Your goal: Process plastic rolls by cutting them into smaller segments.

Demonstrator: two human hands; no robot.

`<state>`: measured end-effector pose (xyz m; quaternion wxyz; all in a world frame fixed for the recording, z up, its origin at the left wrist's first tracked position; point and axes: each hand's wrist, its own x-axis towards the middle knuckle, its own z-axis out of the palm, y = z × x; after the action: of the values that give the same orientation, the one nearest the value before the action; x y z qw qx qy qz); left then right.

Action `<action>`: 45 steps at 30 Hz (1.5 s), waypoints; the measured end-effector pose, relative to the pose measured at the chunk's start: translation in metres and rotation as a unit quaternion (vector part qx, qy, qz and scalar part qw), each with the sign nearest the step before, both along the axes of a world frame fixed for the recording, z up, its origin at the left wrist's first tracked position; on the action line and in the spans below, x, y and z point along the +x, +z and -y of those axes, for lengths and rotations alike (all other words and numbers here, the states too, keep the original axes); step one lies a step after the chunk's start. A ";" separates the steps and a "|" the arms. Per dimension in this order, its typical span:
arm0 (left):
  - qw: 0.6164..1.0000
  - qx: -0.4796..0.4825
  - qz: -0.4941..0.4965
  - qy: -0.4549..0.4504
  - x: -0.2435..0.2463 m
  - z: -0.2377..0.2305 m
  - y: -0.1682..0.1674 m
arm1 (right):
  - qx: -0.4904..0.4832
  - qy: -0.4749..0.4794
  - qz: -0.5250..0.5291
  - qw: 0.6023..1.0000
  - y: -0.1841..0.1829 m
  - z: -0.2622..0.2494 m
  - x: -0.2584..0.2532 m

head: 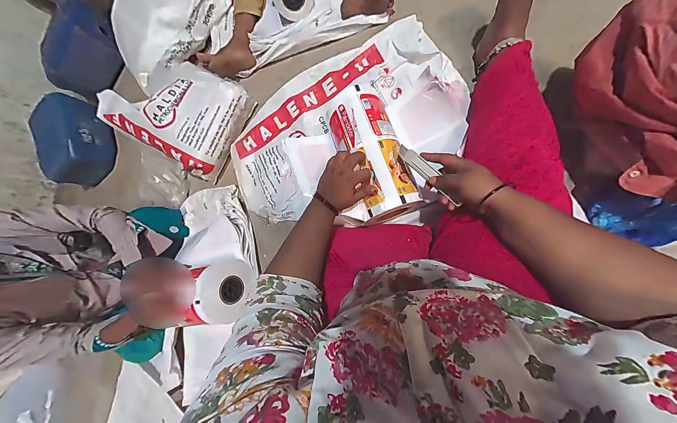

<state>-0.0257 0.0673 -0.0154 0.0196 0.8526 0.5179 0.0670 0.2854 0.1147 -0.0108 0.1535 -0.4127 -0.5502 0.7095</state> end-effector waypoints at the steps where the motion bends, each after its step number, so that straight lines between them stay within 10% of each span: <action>1: 1.000 0.005 -0.002 -0.006 -0.001 0.002 -0.001 | 0.001 -0.002 0.004 1.000 0.001 -0.001 0.000; 25: 0.998 0.017 0.029 -0.047 0.008 0.027 -0.010 | -0.002 -0.003 0.011 1.000 -0.006 -0.002 -0.003; 30: 0.991 -0.006 0.065 0.118 0.014 0.027 -0.008 | -0.011 -0.003 0.011 1.000 -0.005 -0.001 -0.003; 36: 0.875 -0.114 0.149 0.446 0.048 0.006 0.027 | -0.004 -0.005 0.008 1.000 -0.001 0.000 -0.004; 45: 0.856 -0.215 0.129 0.453 0.048 -0.017 0.029 | -0.018 -0.014 0.033 0.999 0.002 0.002 -0.006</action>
<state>0.0226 0.0839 0.0132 0.2364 0.4823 0.8410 0.0653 0.2790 0.1127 -0.0088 0.1375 -0.4461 -0.5366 0.7029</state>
